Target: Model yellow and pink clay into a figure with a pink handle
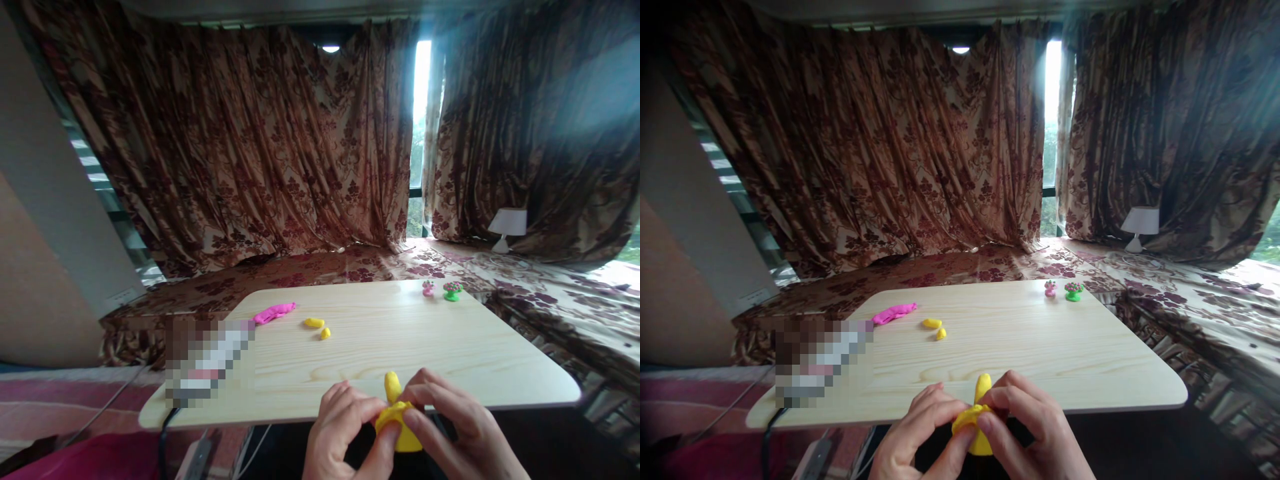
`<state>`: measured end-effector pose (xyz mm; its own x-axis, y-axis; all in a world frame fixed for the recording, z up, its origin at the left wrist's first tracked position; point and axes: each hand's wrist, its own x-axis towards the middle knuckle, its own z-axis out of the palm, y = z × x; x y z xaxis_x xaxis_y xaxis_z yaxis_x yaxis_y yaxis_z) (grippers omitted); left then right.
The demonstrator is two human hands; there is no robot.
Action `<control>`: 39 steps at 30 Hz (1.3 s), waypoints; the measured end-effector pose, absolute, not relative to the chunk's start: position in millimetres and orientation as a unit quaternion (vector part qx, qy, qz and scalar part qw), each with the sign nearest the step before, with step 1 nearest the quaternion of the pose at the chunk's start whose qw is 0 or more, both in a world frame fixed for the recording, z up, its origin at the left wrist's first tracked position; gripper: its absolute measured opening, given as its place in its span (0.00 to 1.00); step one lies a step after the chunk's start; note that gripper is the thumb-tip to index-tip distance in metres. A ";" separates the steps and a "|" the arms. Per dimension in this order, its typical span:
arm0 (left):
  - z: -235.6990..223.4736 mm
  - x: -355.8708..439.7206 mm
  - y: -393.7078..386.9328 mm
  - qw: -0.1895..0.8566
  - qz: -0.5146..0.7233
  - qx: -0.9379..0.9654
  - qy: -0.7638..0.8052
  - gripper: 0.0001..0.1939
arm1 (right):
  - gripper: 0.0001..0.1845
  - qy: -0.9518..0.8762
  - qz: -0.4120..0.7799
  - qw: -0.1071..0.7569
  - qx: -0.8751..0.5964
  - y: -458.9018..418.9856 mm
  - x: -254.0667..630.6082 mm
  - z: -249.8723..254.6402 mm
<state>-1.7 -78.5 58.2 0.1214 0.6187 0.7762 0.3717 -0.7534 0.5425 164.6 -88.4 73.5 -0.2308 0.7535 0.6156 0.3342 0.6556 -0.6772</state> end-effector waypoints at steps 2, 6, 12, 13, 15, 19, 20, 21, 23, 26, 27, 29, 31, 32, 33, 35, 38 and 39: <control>56.3 -1.6 -77.7 0.114 0.565 0.748 0.328 0.08 | 0.06 -0.755 0.201 0.514 -0.353 -89.3 164.4 71.9; 54.4 -2.0 -78.1 0.117 0.556 0.753 0.331 0.07 | 0.10 -0.752 0.200 0.527 -0.341 -93.1 163.3 75.1; 48.7 0.3 -76.5 0.114 0.559 0.745 0.345 0.04 | 0.10 -0.770 0.213 0.490 -0.348 -91.8 165.5 78.0; 47.4 1.2 -75.9 0.110 0.561 0.745 0.343 0.04 | 0.09 -0.775 0.207 0.482 -0.353 -90.8 166.0 77.4; 45.8 2.7 -75.2 0.104 0.563 0.745 0.342 0.05 | 0.08 -0.780 0.192 0.476 -0.358 -89.7 166.5 76.7; 48.8 1.5 -77.7 0.119 0.562 0.736 0.358 0.03 | 0.12 -0.776 0.202 0.476 -0.361 -92.1 167.3 78.7; 50.5 0.6 -79.1 0.120 0.567 0.726 0.370 0.04 | 0.13 -0.767 0.204 0.488 -0.362 -93.0 167.6 79.1; 52.2 -0.3 -80.7 0.118 0.574 0.713 0.385 0.04 | 0.13 -0.756 0.201 0.505 -0.364 -93.6 167.8 79.2; 54.8 -1.3 -83.7 0.113 0.585 0.690 0.410 0.05 | 0.12 -0.741 0.183 0.533 -0.365 -93.7 168.3 78.3; 54.8 -0.9 -85.3 0.130 0.580 0.687 0.419 0.06 | 0.06 -0.753 0.187 0.516 -0.364 -91.7 168.4 76.4; 53.8 -0.5 -84.6 0.139 0.577 0.692 0.411 0.07 | 0.05 -0.758 0.193 0.505 -0.364 -91.0 168.3 76.2; 50.9 0.2 -81.6 0.150 0.575 0.709 0.380 0.10 | 0.05 -0.765 0.196 0.494 -0.364 -90.2 168.1 76.2; 48.1 0.3 -77.8 0.147 0.576 0.727 0.344 0.10 | 0.06 -0.769 0.187 0.489 -0.365 -90.1 167.8 76.4; 47.2 0.1 -76.1 0.141 0.576 0.733 0.333 0.09 | 0.06 -0.771 0.184 0.489 -0.365 -90.2 167.5 76.5; 46.8 -0.2 -75.0 0.134 0.574 0.739 0.327 0.08 | 0.06 -0.770 0.180 0.492 -0.364 -90.3 167.1 76.6; 47.6 -0.9 -74.5 0.121 0.570 0.744 0.326 0.05 | 0.07 -0.767 0.178 0.501 -0.359 -90.5 166.3 76.6; 51.3 -1.9 -77.3 0.108 0.569 0.742 0.338 0.06 | 0.10 -0.759 0.194 0.517 -0.344 -90.9 165.7 76.5; 52.3 -1.9 -78.4 0.107 0.568 0.740 0.345 0.06 | 0.11 -0.757 0.196 0.523 -0.338 -91.0 165.9 76.3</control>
<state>-1.9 -78.4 52.3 0.1168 0.6316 0.7665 0.3882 -0.7394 0.5501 165.9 -91.0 76.3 -0.2233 0.7177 0.6596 0.3063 0.6941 -0.6515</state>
